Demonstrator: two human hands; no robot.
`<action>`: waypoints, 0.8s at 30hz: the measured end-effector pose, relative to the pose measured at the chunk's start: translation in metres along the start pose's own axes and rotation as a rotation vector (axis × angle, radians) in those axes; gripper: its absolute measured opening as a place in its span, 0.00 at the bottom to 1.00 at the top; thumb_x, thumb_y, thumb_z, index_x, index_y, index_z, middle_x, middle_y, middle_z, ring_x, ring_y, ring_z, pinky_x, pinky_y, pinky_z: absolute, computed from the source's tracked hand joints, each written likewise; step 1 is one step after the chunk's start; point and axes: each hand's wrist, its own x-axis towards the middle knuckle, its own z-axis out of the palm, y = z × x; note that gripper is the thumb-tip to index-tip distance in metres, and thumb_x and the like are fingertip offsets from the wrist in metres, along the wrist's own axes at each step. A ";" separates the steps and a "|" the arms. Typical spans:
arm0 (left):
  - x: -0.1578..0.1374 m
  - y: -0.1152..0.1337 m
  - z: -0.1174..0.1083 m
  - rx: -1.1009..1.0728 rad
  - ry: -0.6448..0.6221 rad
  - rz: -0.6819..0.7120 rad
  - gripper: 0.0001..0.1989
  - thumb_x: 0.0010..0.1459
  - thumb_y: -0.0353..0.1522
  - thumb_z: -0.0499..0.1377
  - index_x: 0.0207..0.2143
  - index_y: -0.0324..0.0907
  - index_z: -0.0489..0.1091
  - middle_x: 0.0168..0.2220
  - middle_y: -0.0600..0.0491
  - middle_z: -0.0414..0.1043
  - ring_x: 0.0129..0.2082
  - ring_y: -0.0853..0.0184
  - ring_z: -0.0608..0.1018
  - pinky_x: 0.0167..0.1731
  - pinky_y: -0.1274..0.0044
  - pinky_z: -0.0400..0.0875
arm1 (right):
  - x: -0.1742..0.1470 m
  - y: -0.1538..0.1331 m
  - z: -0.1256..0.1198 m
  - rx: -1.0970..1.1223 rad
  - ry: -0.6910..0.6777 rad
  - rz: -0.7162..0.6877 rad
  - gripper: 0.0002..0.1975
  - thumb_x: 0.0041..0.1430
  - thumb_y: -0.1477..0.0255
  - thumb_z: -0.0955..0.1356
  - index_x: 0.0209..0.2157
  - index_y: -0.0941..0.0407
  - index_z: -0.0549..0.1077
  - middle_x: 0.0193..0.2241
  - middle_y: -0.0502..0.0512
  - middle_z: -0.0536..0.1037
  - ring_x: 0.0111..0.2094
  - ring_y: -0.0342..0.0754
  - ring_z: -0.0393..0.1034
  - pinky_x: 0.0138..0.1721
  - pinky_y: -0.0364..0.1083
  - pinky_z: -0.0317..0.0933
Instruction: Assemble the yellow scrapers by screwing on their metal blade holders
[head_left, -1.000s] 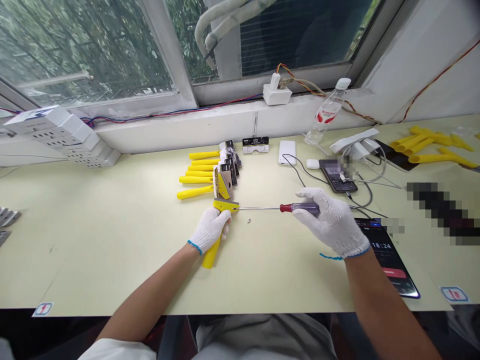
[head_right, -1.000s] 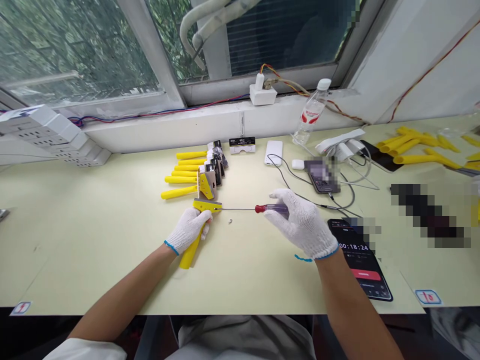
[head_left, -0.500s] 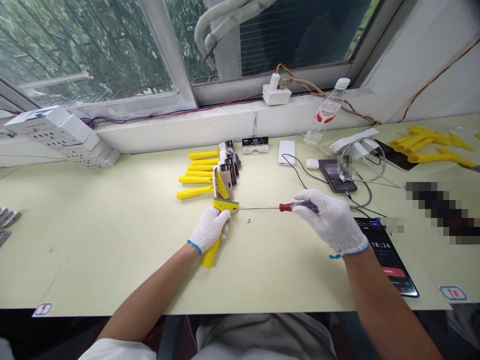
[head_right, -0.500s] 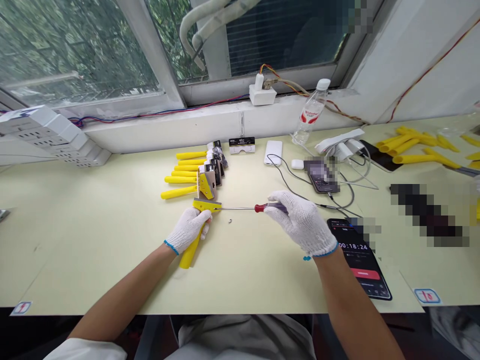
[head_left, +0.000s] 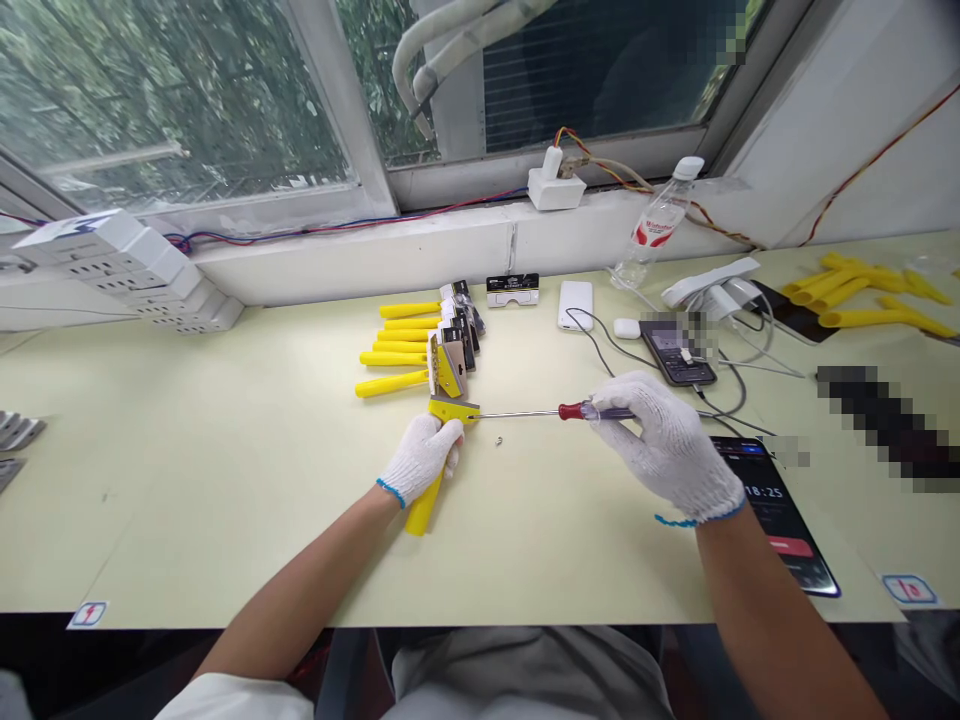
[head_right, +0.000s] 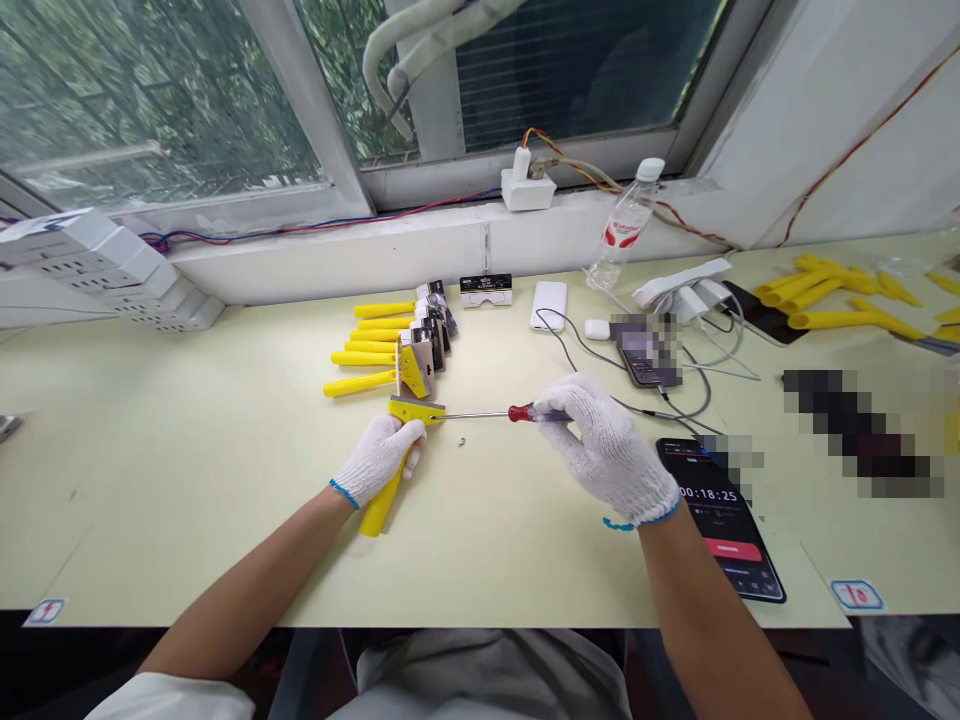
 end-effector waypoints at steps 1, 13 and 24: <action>0.000 0.000 0.000 0.001 0.001 -0.001 0.14 0.63 0.37 0.56 0.25 0.43 0.68 0.15 0.56 0.68 0.14 0.69 0.70 0.19 0.78 0.65 | 0.000 0.000 0.000 -0.002 0.000 0.008 0.12 0.66 0.83 0.71 0.47 0.55 0.72 0.42 0.55 0.77 0.44 0.44 0.75 0.46 0.45 0.72; 0.000 0.001 0.000 -0.004 -0.006 -0.017 0.13 0.63 0.37 0.56 0.25 0.43 0.67 0.16 0.57 0.69 0.14 0.69 0.70 0.19 0.77 0.66 | -0.007 0.003 0.003 -0.139 0.025 0.128 0.15 0.66 0.74 0.73 0.52 0.54 0.71 0.43 0.55 0.80 0.39 0.46 0.79 0.42 0.45 0.76; 0.000 0.000 0.000 -0.005 -0.011 -0.014 0.13 0.63 0.37 0.56 0.25 0.43 0.68 0.16 0.57 0.69 0.14 0.69 0.71 0.19 0.77 0.65 | -0.004 0.004 0.001 -0.097 0.002 0.071 0.08 0.69 0.75 0.72 0.46 0.53 0.73 0.40 0.52 0.78 0.39 0.44 0.75 0.43 0.45 0.72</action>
